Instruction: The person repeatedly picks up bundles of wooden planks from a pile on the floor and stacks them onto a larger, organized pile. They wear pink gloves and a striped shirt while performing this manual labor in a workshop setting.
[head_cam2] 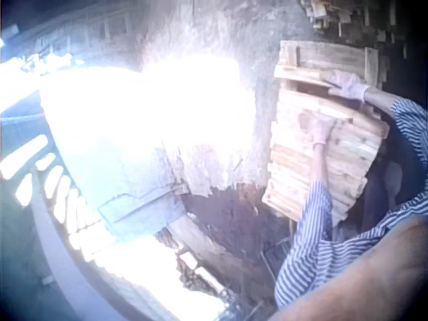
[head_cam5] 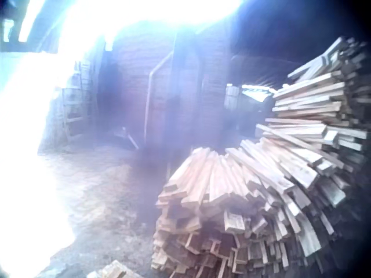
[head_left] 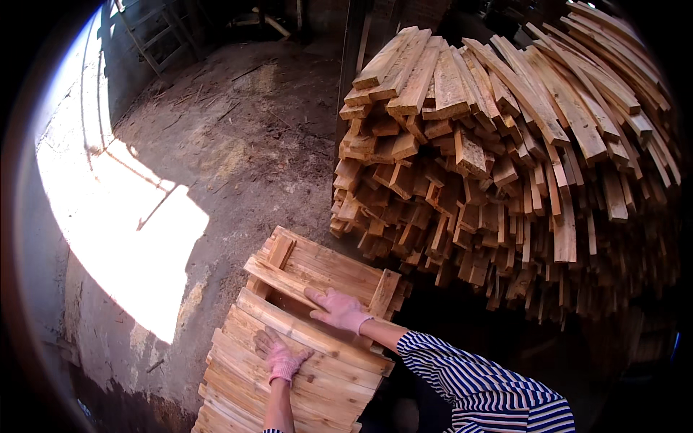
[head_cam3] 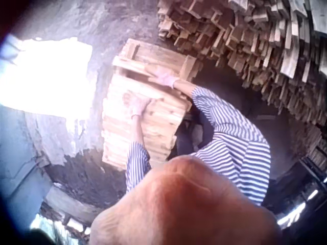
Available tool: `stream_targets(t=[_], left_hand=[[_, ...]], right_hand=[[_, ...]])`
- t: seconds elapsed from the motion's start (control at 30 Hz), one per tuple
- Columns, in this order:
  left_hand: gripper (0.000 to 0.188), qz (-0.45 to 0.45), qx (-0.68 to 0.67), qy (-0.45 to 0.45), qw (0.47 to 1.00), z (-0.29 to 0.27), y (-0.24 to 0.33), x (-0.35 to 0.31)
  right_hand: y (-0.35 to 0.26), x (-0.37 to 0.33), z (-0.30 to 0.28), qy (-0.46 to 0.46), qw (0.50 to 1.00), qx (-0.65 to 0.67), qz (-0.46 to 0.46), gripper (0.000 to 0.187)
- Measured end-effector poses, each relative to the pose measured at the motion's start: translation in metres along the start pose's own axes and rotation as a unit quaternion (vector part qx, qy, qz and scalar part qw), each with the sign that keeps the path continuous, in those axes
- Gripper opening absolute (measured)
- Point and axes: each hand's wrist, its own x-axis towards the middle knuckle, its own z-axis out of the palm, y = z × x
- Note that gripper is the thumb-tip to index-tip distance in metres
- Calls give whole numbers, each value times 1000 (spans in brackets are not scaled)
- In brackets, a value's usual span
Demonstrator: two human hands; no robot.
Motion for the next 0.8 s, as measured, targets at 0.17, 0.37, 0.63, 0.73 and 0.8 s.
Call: stream_targets(t=[0.17, 0.37, 0.63, 0.73, 0.8], left_hand=[[158, 30, 63, 7, 998, 18, -20, 15], [125, 28, -98, -135, 986, -65, -1, 26], [70, 325, -376, 98, 862, -293, 203, -5], [66, 297, -466, 36, 833, -338, 323, -26], [65, 363, -446, 49, 817, -360, 383, -61]], right_hand=[[-11, 13, 56, 11, 997, -52, -59, 82], [3, -32, 47, 106, 987, 119, -19, 80], [-8, -133, -206, 148, 591, 765, -210, 96], [14, -153, -303, 218, 480, 838, -140, 103], [22, -167, -351, 218, 431, 869, -106, 95]])
